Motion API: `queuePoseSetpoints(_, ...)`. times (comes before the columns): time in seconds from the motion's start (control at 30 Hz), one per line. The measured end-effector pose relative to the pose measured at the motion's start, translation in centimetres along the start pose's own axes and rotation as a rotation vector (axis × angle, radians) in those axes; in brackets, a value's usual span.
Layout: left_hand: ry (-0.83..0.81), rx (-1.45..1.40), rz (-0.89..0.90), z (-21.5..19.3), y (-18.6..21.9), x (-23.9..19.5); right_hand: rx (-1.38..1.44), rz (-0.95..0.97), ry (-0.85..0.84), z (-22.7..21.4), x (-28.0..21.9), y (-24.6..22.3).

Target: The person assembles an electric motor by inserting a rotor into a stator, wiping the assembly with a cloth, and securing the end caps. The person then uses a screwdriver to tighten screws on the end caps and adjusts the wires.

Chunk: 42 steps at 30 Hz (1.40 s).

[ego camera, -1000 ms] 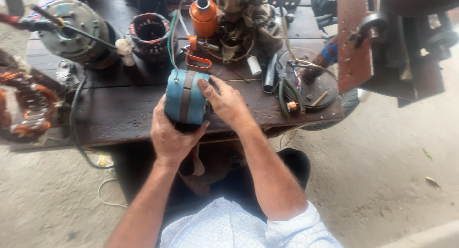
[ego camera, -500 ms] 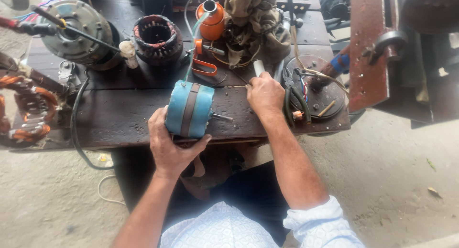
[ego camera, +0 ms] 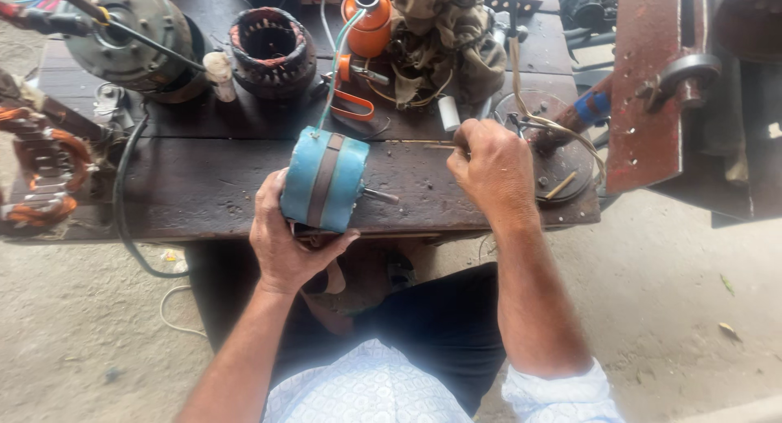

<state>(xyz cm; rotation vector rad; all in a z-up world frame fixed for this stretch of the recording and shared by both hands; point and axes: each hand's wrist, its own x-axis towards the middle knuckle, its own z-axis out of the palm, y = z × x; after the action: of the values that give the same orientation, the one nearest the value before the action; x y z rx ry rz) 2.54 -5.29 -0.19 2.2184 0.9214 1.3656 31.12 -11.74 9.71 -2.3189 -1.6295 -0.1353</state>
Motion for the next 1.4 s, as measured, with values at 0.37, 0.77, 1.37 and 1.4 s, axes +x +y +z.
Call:
queuePoseSetpoints(0.37, -0.067, -0.163, -0.052, -0.8, -0.2, 0.0, 0.141, -0.002, -0.052, 1.8, 0.1, -0.7)
queuePoseSetpoints(0.77, -0.109, -0.274, -0.090, -0.7, -0.6, -0.3, 0.681, 0.011, 0.467, 5.5, -5.4, 2.5)
queuePoseSetpoints(1.37, -0.199, -0.403, -0.409, -2.1, 1.8, 1.9, 0.682, -0.204, 0.304, 3.0, -6.8, -6.7)
queuePoseSetpoints(1.4, -0.210, -0.439, -0.472, -2.1, 2.0, 1.9, 0.687, -0.192, 0.311, 2.8, -6.7, -7.1)
